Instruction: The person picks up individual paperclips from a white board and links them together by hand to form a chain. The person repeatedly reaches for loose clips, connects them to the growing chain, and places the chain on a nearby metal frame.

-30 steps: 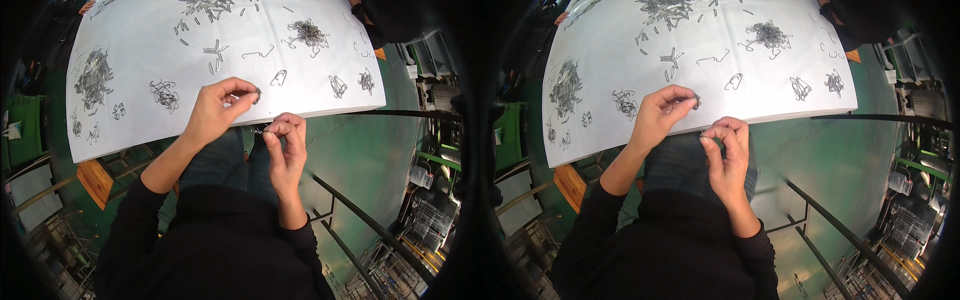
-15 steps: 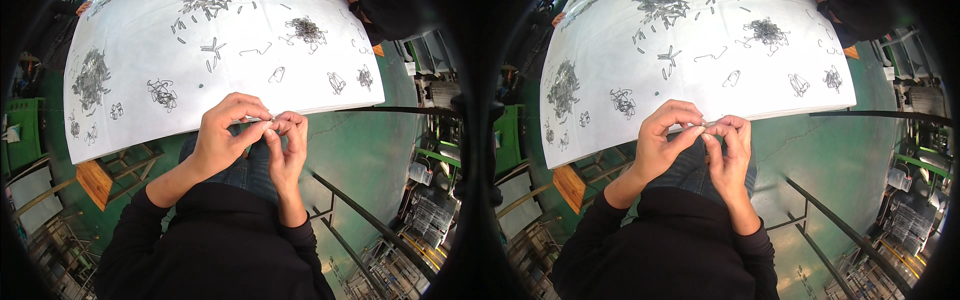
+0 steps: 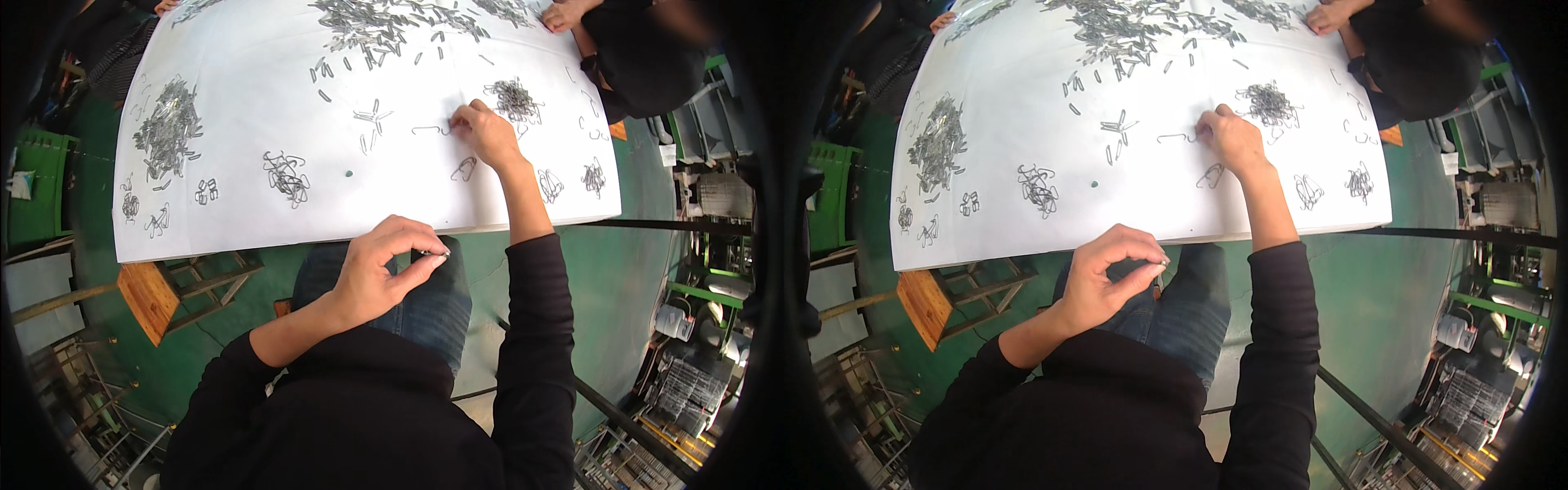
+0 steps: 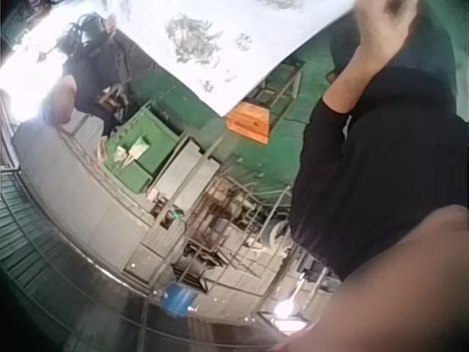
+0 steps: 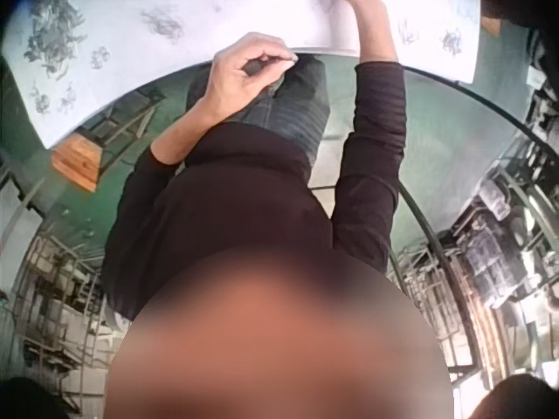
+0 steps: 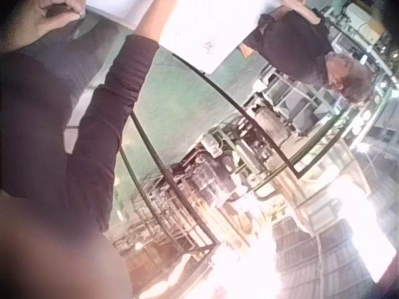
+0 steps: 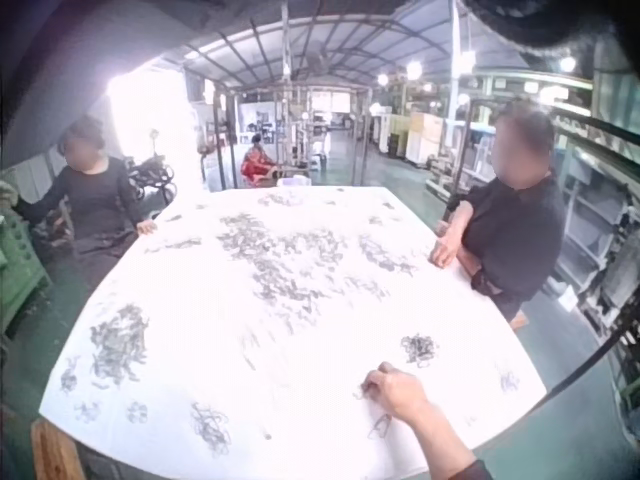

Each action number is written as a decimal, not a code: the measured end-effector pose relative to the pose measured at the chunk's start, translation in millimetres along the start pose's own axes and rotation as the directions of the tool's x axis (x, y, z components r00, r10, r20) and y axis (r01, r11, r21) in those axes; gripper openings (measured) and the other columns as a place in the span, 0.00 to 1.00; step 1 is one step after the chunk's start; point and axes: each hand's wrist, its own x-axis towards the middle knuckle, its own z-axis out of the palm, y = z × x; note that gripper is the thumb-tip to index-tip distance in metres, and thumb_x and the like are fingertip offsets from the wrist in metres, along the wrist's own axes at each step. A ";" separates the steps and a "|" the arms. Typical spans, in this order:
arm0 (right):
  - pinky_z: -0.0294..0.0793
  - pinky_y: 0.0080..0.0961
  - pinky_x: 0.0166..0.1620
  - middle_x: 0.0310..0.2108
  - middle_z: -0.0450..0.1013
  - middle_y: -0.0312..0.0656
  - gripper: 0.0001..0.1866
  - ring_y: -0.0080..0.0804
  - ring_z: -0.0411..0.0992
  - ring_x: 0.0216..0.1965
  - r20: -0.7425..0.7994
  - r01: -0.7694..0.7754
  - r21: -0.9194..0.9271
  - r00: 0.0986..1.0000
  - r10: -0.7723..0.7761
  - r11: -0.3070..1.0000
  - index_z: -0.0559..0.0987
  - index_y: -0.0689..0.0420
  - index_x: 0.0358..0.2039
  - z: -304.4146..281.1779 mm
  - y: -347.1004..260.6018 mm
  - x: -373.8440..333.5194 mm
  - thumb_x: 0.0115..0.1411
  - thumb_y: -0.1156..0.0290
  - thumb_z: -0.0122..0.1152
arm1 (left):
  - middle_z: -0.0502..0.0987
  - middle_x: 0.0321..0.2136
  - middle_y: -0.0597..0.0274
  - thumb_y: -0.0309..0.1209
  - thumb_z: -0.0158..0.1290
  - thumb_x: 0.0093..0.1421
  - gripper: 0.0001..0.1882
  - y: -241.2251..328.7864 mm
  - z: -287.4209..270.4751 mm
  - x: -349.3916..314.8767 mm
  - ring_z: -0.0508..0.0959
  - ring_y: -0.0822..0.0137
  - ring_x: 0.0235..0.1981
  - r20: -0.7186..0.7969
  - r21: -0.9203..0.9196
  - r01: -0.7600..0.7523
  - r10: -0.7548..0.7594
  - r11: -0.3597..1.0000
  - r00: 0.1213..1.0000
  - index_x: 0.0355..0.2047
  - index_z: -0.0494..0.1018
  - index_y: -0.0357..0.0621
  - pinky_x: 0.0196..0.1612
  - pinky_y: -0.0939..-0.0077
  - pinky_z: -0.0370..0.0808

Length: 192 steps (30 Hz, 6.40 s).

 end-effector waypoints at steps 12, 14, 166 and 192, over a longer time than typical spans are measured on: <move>0.69 0.20 0.26 0.29 0.75 0.41 0.06 0.25 0.71 0.24 0.131 -0.242 0.869 0.954 0.270 0.432 0.74 0.62 0.34 -15.0 -47.8 -83.3 0.63 0.72 0.57 | 0.79 0.32 0.62 0.18 0.58 0.54 0.08 -3.7 -4.2 -5.8 0.74 0.72 0.31 -0.038 0.076 -0.014 0.017 0.997 0.999 0.35 0.78 0.39 0.37 0.79 0.71; 0.65 0.14 0.23 0.30 0.74 0.38 0.07 0.18 0.70 0.23 0.127 -0.179 0.970 0.949 0.290 0.163 0.74 0.62 0.36 -23.5 -70.9 -113.4 0.64 0.71 0.57 | 0.79 0.32 0.63 0.18 0.58 0.54 0.08 -4.5 -3.1 -6.3 0.73 0.72 0.31 -0.038 0.073 -0.003 0.006 0.997 0.999 0.35 0.77 0.39 0.36 0.79 0.70; 0.68 0.29 0.43 0.40 0.67 0.47 0.06 0.37 0.66 0.41 -0.612 0.149 0.643 0.689 0.388 0.751 0.72 0.60 0.33 12.8 -145.8 -192.2 0.60 0.74 0.61 | 0.80 0.35 0.57 0.20 0.55 0.59 0.07 22.0 4.1 31.0 0.79 0.72 0.38 0.157 -0.196 0.288 -0.260 0.937 0.953 0.37 0.75 0.32 0.46 0.79 0.74; 0.74 0.36 0.39 0.37 0.74 0.45 0.09 0.43 0.75 0.36 -0.252 -0.227 0.266 0.922 0.295 0.937 0.81 0.54 0.38 5.7 -16.1 -41.4 0.56 0.76 0.57 | 0.79 0.33 0.59 0.17 0.61 0.51 0.08 0.3 -1.1 -0.3 0.78 0.69 0.34 0.032 -0.056 -0.005 0.007 0.998 0.999 0.32 0.77 0.39 0.37 0.78 0.75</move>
